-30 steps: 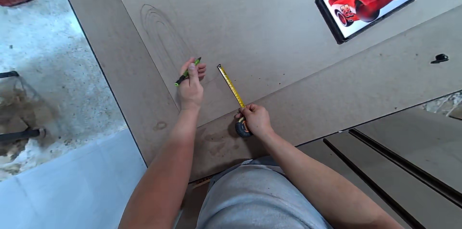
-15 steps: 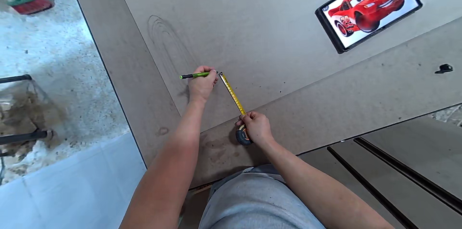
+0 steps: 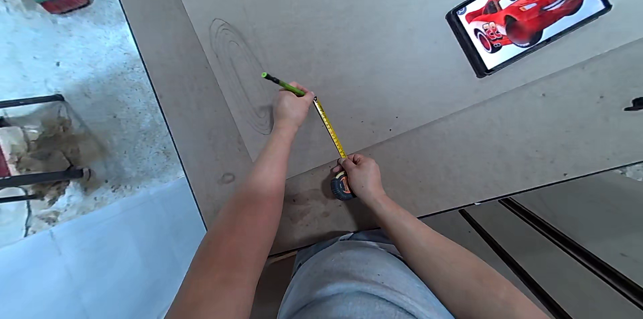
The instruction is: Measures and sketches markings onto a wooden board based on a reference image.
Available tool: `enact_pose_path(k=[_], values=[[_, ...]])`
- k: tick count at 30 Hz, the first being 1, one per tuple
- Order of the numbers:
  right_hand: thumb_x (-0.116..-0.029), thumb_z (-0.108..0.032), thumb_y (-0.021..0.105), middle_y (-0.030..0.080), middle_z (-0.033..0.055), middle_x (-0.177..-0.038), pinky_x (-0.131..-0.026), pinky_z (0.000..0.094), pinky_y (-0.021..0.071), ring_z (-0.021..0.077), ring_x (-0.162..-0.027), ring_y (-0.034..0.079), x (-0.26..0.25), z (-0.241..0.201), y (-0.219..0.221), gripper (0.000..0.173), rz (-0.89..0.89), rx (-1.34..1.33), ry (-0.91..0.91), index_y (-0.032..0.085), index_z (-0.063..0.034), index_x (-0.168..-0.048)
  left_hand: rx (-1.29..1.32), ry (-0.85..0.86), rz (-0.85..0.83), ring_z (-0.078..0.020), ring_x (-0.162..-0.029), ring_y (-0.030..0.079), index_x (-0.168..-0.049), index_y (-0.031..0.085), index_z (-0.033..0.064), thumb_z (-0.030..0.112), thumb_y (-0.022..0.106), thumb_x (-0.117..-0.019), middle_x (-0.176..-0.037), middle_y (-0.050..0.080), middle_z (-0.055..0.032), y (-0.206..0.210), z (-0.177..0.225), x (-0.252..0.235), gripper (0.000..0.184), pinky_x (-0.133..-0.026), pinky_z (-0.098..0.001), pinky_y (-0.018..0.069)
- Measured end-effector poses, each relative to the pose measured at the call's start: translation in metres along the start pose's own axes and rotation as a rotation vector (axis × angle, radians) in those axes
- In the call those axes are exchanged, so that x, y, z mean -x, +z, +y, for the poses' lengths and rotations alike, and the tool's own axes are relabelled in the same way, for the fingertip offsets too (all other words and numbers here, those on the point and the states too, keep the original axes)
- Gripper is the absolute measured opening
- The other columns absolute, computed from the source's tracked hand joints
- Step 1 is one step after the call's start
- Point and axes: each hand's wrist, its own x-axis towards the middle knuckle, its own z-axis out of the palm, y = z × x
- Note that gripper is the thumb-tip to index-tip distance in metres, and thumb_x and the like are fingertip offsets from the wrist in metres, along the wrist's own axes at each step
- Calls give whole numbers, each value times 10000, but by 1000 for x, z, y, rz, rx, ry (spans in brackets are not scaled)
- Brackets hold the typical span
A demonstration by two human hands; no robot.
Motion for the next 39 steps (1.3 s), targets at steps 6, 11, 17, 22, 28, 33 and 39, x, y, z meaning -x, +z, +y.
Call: enact_pose_path(k=[6,11,17,22,28,33,39], values=[[-1053,-303,580,777,-64,-803,-624,414,578,112,-677,718,-4,-1,-7,267,-17,17,14,739,-172,-882,-49,33,-8,-176,-764,679,-968,736,165,280,760,-916,-855,707,-40,7,6,5,129,-738,-447,565],[-1052,-295,583,779,-56,-803,-622,416,572,115,-680,718,-7,-1,-23,270,-5,-5,25,741,-175,-869,-123,73,-39,-204,-785,678,-978,739,153,292,740,-931,-848,709,-50,18,25,4,148,-745,-485,545],[-1055,-288,581,779,-57,-799,-609,404,573,112,-668,717,-12,-2,-48,263,6,-10,27,748,-175,-887,-44,73,25,-175,-827,680,-992,743,155,292,763,-923,-897,715,-41,30,35,1,154,-787,-457,550],[-1059,-278,577,780,-54,-804,-611,397,574,109,-669,717,-14,-1,-49,261,-13,-25,24,740,-166,-889,-160,87,-71,-214,-889,680,-1007,726,159,284,745,-934,-914,713,-58,34,53,3,146,-823,-498,533],[-1049,-273,586,773,-55,-787,-609,413,570,117,-664,712,-12,-2,-35,261,-32,5,26,735,-170,-860,-213,39,-98,-241,-942,671,-1006,734,164,301,756,-929,-974,706,-80,18,42,1,159,-847,-515,532],[-1046,-286,584,771,-67,-791,-631,424,572,112,-682,715,-5,-5,-2,268,-72,67,32,738,-181,-854,-193,6,-66,-250,-930,678,-1012,734,162,309,763,-932,-977,710,-85,-10,3,4,170,-846,-527,538],[-1042,-294,580,769,-69,-789,-645,427,575,107,-696,717,-1,-9,20,270,-100,136,36,732,-184,-848,-165,-22,-42,-223,-856,682,-994,732,171,323,761,-937,-929,710,-67,-34,-31,10,165,-801,-502,549]])
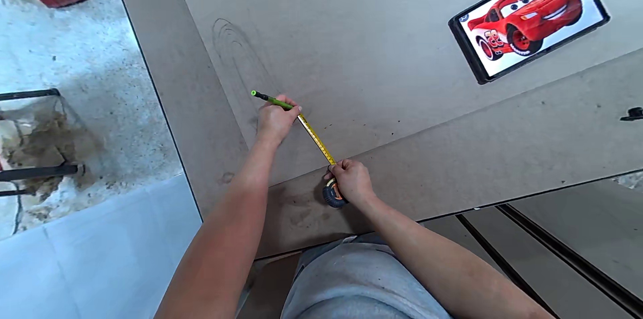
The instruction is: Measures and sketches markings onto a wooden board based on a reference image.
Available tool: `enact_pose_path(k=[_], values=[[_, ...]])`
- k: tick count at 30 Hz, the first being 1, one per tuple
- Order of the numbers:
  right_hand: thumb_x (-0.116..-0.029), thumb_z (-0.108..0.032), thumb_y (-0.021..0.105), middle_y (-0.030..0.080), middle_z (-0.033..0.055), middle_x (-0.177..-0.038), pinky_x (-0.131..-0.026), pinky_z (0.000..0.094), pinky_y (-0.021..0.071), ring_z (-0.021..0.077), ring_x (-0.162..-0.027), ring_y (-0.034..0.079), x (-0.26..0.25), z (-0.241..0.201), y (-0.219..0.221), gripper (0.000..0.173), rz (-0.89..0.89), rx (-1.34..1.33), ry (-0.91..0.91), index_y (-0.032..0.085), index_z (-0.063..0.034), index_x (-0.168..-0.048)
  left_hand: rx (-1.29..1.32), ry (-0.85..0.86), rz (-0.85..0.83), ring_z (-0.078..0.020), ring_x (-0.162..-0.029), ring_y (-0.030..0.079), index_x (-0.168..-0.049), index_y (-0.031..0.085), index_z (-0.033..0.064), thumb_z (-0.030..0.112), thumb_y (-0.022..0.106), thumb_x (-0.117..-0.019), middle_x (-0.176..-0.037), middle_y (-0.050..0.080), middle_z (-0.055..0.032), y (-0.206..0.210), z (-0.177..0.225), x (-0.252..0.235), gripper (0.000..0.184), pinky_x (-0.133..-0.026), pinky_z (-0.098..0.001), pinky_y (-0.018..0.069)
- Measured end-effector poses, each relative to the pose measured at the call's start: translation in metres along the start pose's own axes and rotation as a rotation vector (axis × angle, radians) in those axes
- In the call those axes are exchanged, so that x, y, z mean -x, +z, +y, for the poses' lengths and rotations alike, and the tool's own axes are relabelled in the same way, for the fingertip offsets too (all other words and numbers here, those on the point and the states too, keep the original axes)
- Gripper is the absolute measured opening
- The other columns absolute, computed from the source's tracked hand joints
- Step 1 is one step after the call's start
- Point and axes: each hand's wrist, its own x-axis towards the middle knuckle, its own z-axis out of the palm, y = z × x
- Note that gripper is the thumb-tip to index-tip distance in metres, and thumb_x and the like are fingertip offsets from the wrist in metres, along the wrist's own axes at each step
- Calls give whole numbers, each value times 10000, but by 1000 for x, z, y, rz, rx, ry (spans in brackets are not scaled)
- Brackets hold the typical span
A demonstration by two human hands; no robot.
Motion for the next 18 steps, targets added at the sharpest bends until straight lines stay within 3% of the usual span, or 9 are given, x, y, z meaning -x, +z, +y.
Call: enact_pose_path(k=[2,4,6,8,11,15,18], values=[[-1039,-296,578,766,-73,-784,-637,427,573,106,-690,713,1,-1,6,270,-15,17,-10,738,-190,-849,97,1,41,-185,-813,684,-1045,725,171,329,707,-978,-894,714,-41,-2,-12,5,172,-779,-457,559],[-1044,-316,577,762,-78,-783,-636,416,572,100,-683,707,1,-2,8,266,-57,43,-26,739,-201,-868,223,73,133,-141,-773,693,-1170,691,158,346,573,-1060,-884,724,-24,-1,-30,14,248,-749,-389,585],[-1049,-336,581,753,-75,-779,-639,408,565,101,-678,694,2,-5,3,266,-108,78,-60,735,-200,-881,281,195,202,-157,-835,701,-1266,659,122,314,500,-1084,-973,726,-59,1,-52,21,309,-790,-400,592],[-1054,-343,575,747,-76,-782,-635,394,572,98,-671,689,2,-8,-8,254,-136,144,-118,738,-212,-910,209,288,186,-189,-940,696,-1311,645,107,274,546,-1064,-1101,711,-96,0,-74,29,313,-860,-436,582],[-1070,-348,546,734,-67,-777,-627,407,577,109,-670,687,-5,-25,-29,250,-140,328,-221,738,-222,-970,66,340,174,-222,-1019,660,-1231,701,117,231,655,-1015,-1134,675,-103,1,-93,39,249,-912,-437,558],[-1067,-424,530,734,-35,-813,-715,463,584,148,-748,705,-34,-72,-54,303,-215,636,-343,739,-216,-998,-31,372,282,-246,-1066,656,-1107,741,112,223,621,-1034,-1068,688,-104,5,-112,44,179,-948,-431,543],[-1043,-494,548,717,59,-855,-729,550,573,262,-824,708,-64,-114,-74,368,-152,890,-462,750,-188,-1018,-53,224,346,-312,-1110,646,-1104,722,78,210,593,-1047,-1103,694,-141,-2,-119,41,192,-972,-496,524]])
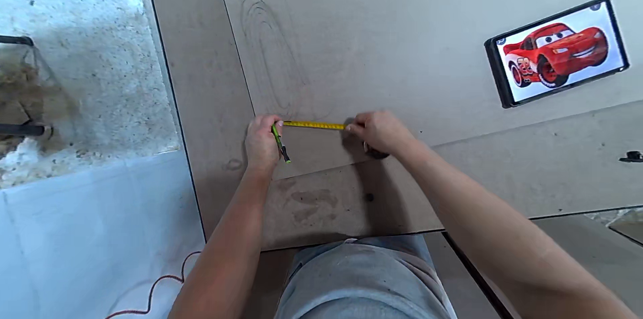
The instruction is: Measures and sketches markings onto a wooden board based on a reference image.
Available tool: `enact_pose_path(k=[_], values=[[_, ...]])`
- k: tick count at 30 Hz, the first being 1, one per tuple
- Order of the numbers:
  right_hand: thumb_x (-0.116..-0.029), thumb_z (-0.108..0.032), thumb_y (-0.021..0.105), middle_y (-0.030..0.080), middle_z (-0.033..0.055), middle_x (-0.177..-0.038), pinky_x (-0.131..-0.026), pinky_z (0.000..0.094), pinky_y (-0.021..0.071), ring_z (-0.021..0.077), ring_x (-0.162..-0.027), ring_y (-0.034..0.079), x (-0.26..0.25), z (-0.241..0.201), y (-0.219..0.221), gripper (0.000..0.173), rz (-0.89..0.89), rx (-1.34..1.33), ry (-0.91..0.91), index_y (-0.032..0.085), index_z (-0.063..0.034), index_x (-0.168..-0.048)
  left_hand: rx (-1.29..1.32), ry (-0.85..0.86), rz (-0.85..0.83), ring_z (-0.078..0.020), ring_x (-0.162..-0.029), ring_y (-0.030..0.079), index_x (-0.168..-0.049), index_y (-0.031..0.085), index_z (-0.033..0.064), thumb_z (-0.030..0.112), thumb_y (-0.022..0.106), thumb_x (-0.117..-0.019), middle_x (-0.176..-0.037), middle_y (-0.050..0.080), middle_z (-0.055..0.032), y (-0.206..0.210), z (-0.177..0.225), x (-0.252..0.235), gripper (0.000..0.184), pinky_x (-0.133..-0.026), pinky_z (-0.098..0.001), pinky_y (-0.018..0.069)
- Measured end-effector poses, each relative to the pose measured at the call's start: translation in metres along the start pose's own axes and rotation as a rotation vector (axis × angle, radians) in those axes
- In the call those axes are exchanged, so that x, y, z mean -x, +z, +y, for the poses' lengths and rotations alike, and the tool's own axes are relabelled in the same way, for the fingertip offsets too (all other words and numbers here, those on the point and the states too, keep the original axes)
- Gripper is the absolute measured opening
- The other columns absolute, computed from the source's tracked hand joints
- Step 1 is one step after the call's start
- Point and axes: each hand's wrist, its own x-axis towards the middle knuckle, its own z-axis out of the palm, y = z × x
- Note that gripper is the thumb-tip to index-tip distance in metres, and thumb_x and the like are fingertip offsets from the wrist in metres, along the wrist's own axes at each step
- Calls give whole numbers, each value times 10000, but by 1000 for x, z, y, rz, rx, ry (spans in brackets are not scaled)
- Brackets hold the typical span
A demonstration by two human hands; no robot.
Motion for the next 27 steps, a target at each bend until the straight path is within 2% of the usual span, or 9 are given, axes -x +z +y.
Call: enact_pose_path(k=[3,6,7,9,11,15,17,23,27], values=[[-1018,-550,567,714,139,-893,-727,631,556,364,-876,709,-28,10,-44,442,77,160,51,739,-143,-1001,13,-259,45,-340,-1069,643,-1138,692,63,213,578,-1055,-1110,658,-179,-12,-6,-5,206,-928,-545,527],[-1003,-586,566,704,137,-868,-689,628,546,368,-859,704,-44,17,-71,478,115,274,79,727,-139,-949,51,-364,67,-322,-988,666,-1115,684,67,192,628,-1026,-1073,677,-169,-19,-8,-11,163,-870,-544,535],[-1003,-601,553,697,134,-851,-669,620,539,365,-847,701,-46,16,-74,495,112,320,83,716,-142,-922,84,-372,76,-300,-935,674,-1115,678,59,183,643,-1017,-1039,685,-161,-20,-8,-12,162,-834,-529,541],[-1017,-594,525,686,140,-840,-653,613,533,371,-842,698,-49,10,-75,508,91,391,89,700,-133,-895,181,-371,111,-210,-800,656,-1124,662,65,170,670,-996,-943,679,-113,-19,-12,-12,165,-737,-434,549],[-1024,-587,513,684,148,-837,-655,610,532,378,-844,698,-48,7,-75,516,88,409,96,696,-124,-889,238,-366,133,-160,-776,652,-1157,662,65,170,688,-985,-925,682,-89,-17,-16,-12,203,-729,-376,560],[-1036,-582,476,676,152,-822,-641,598,521,378,-832,697,-46,6,-70,527,132,399,116,669,-118,-877,204,-354,146,-175,-794,659,-1146,673,71,237,684,-1001,-927,690,-97,-16,-18,-13,221,-755,-408,554],[-1039,-577,470,679,151,-827,-643,599,520,379,-841,698,-44,6,-68,519,145,387,124,668,-123,-885,199,-356,137,-175,-771,649,-1131,671,79,260,681,-1006,-909,680,-91,-16,-19,-15,220,-733,-407,546],[-1041,-551,498,690,138,-844,-657,600,523,367,-854,700,-44,7,-68,473,150,363,110,692,-140,-908,234,-352,98,-176,-701,652,-1139,673,95,233,692,-997,-877,683,-84,-19,-28,-16,199,-665,-406,563],[-1045,-536,501,699,133,-864,-667,599,532,366,-872,705,-43,10,-65,450,158,362,93,698,-148,-932,231,-389,80,-178,-712,654,-1134,667,95,229,703,-990,-881,684,-83,-20,-24,-18,199,-679,-420,564]])
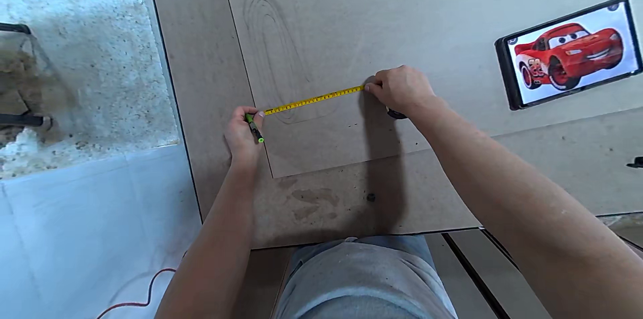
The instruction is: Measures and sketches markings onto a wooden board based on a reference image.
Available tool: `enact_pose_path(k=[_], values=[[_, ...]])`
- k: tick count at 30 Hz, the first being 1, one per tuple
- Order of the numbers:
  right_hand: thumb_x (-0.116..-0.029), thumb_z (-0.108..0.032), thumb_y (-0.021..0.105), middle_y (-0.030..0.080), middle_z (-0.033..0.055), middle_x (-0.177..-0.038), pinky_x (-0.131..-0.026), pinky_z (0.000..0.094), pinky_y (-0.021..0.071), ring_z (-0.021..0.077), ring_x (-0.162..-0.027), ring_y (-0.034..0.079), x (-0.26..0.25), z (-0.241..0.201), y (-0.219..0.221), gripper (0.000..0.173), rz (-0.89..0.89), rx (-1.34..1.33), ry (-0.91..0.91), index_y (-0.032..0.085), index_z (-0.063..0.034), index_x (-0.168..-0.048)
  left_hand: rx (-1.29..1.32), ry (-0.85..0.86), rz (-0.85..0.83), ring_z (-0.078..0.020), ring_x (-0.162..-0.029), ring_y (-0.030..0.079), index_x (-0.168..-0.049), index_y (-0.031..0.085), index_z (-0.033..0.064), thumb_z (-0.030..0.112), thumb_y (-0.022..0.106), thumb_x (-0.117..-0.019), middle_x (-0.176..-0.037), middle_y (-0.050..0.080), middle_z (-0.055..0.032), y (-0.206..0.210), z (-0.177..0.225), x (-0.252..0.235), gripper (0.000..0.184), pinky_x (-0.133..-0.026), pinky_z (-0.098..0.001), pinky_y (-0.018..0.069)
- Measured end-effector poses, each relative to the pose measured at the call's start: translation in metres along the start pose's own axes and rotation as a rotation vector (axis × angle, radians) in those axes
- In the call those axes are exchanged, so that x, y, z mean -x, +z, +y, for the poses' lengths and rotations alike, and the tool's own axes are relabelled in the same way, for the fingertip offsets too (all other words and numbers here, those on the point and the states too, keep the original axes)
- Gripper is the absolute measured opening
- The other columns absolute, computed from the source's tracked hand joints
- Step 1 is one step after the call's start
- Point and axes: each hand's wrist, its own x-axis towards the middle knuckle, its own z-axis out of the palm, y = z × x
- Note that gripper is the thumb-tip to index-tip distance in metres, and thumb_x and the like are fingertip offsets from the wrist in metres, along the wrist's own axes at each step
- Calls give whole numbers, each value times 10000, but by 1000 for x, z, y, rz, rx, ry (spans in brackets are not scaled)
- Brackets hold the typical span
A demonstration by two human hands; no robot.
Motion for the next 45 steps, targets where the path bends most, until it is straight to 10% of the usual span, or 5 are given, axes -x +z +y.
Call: enact_pose_path(k=[6,8,13,19,45], values=[[-1039,-533,514,689,133,-837,-656,601,527,368,-848,699,1,2,2,449,6,-21,-8,685,-142,-901,94,244,80,-144,-968,672,-1438,579,92,339,561,-1057,-1177,688,-112,0,11,14,455,-869,-348,566],[-1041,-528,509,692,129,-845,-662,604,531,366,-856,701,0,4,3,439,-1,-25,-10,690,-149,-913,141,237,-57,-142,-1049,687,-1360,660,135,426,498,-1073,-1207,709,-80,9,30,23,439,-946,-392,564],[-1048,-512,505,694,134,-846,-670,599,531,365,-859,702,1,2,2,432,0,-24,-19,697,-145,-925,235,223,-312,-98,-774,707,-1138,722,130,202,667,-982,-938,750,-15,54,89,28,181,-713,-323,607],[-1048,-513,502,692,124,-848,-669,582,534,353,-861,703,0,4,3,428,-3,-20,-22,690,-147,-928,235,166,-217,-68,-671,652,-964,717,123,184,732,-915,-814,713,8,82,102,25,80,-641,-280,555],[-1060,-529,466,688,126,-843,-670,579,536,354,-857,703,0,7,6,454,15,-43,-35,688,-149,-954,213,180,-257,-82,-673,684,-953,713,121,192,729,-927,-807,721,4,85,98,20,77,-652,-302,598]])
